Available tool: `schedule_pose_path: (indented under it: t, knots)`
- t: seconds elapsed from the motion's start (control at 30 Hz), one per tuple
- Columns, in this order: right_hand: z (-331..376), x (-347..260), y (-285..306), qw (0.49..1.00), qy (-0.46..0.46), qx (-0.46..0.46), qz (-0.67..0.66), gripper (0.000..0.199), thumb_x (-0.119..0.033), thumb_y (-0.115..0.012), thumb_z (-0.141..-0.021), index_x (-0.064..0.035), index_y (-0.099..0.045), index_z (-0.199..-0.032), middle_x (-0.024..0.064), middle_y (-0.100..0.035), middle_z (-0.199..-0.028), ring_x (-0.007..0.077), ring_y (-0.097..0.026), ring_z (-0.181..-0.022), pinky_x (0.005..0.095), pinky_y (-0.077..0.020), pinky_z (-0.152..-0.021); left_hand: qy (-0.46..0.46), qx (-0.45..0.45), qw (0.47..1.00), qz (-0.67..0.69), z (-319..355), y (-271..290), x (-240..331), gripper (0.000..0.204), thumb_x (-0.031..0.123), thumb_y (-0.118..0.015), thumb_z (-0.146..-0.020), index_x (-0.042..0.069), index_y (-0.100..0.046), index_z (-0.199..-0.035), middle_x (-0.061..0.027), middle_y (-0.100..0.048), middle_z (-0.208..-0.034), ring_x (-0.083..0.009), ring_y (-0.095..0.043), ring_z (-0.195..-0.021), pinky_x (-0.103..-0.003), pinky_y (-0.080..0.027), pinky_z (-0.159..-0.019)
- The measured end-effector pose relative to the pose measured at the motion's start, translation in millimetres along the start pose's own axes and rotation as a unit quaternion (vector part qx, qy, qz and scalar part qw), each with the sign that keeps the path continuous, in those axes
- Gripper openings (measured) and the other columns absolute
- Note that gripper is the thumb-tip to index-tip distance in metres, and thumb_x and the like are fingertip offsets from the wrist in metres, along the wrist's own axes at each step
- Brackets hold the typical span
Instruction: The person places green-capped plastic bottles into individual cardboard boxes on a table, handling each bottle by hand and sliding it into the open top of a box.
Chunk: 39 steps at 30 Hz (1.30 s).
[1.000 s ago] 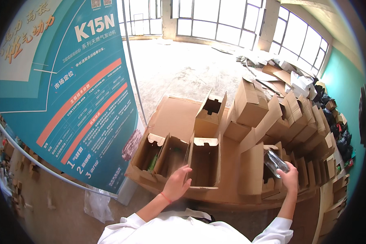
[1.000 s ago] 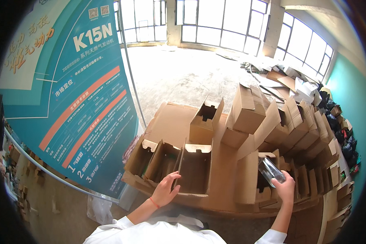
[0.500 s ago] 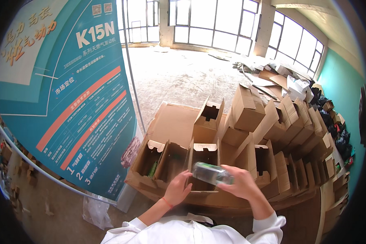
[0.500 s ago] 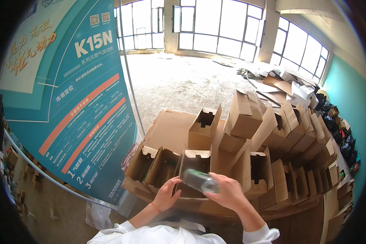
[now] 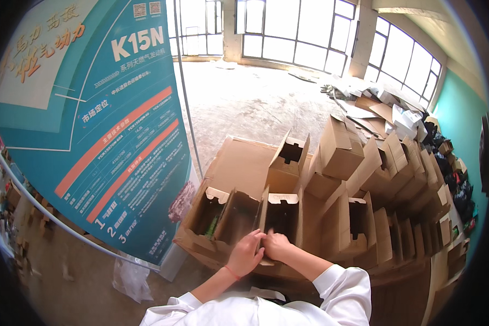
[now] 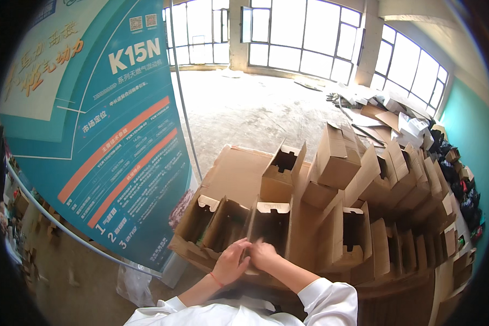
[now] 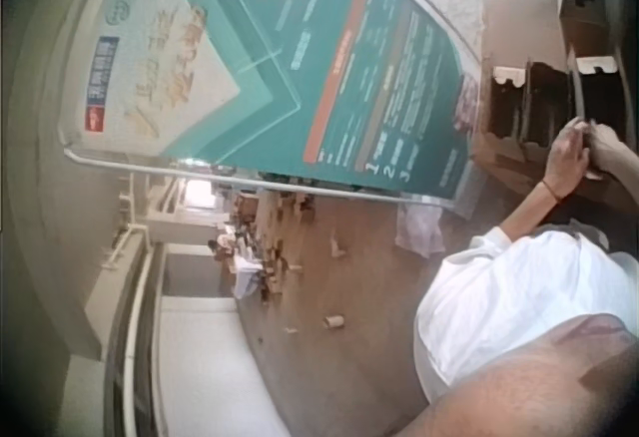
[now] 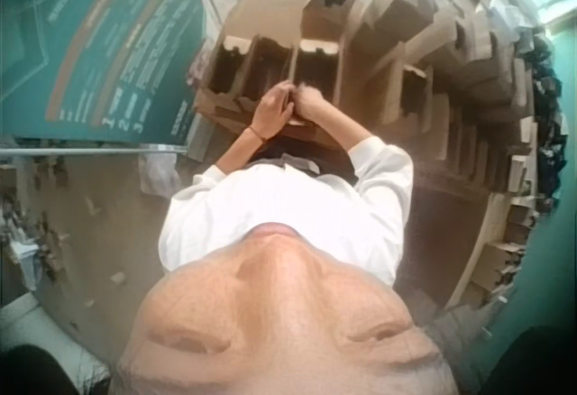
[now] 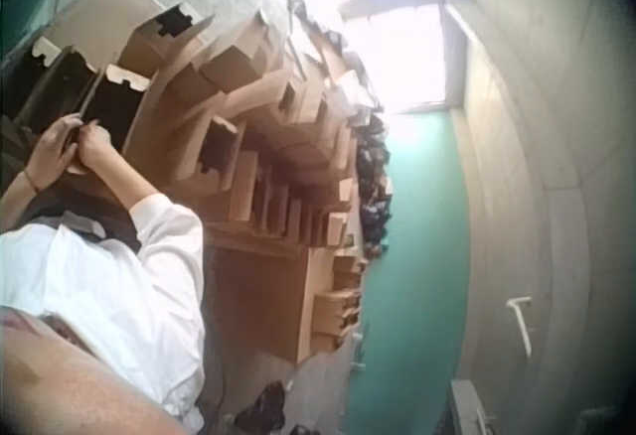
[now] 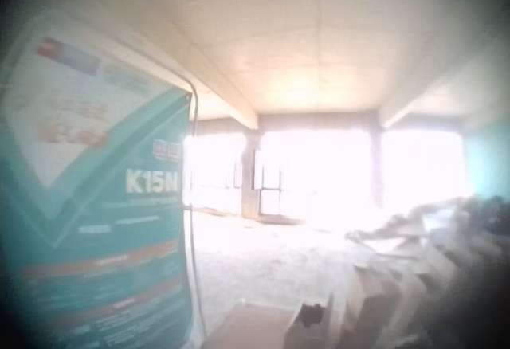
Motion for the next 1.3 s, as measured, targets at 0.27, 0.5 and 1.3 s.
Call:
schedule_pose_path:
  t: [0.27,0.5,1.3]
  knots:
    - [18.1,1.7,-6.2,0.992,0.039,0.022,-0.122,0.022,-0.020,-0.057,-0.086,-0.0033,-0.069,-0.092,0.0185,-0.068,-0.099,0.0339,-0.066,-0.094,0.0440,-0.0534,-0.079,0.003,0.018,1.000,-0.007,-0.9,0.6,2.0,0.040,0.006,-0.065,-0.079,0.007,-0.054,-0.118,-0.0208,-0.057,-0.123,-0.0366,-0.057,-0.111,-0.042,-0.046,-0.096]
    - [12.7,10.2,-10.7,0.980,0.087,0.076,-0.163,0.025,-0.021,-0.057,-0.086,-0.0017,-0.066,-0.099,0.0195,-0.065,-0.104,0.0354,-0.062,-0.098,0.0421,-0.0504,-0.086,-0.007,-0.027,0.999,-0.034,-7.0,-9.1,3.6,0.042,0.004,-0.062,-0.081,0.007,-0.048,-0.121,-0.0214,-0.055,-0.126,-0.0380,-0.055,-0.113,-0.043,-0.046,-0.096]
    - [21.9,136.4,-138.9,0.675,-0.129,0.351,-0.636,0.043,-0.022,-0.056,-0.096,-0.0040,-0.050,-0.134,0.0086,-0.059,-0.126,0.0220,-0.056,-0.117,0.0363,-0.0430,-0.102,0.064,0.014,0.998,-0.003,-14.7,12.2,-15.3,0.023,-0.001,-0.047,-0.087,0.005,-0.054,-0.108,-0.0160,-0.065,-0.117,-0.0355,-0.065,-0.097,-0.040,-0.053,-0.083]
Point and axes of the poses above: each hand's wrist, its own z-axis away from the middle knuckle, its own y-axis out of the back of the hand, x = y × z, the point moved 8 cm from there along -z, towards the middle knuckle
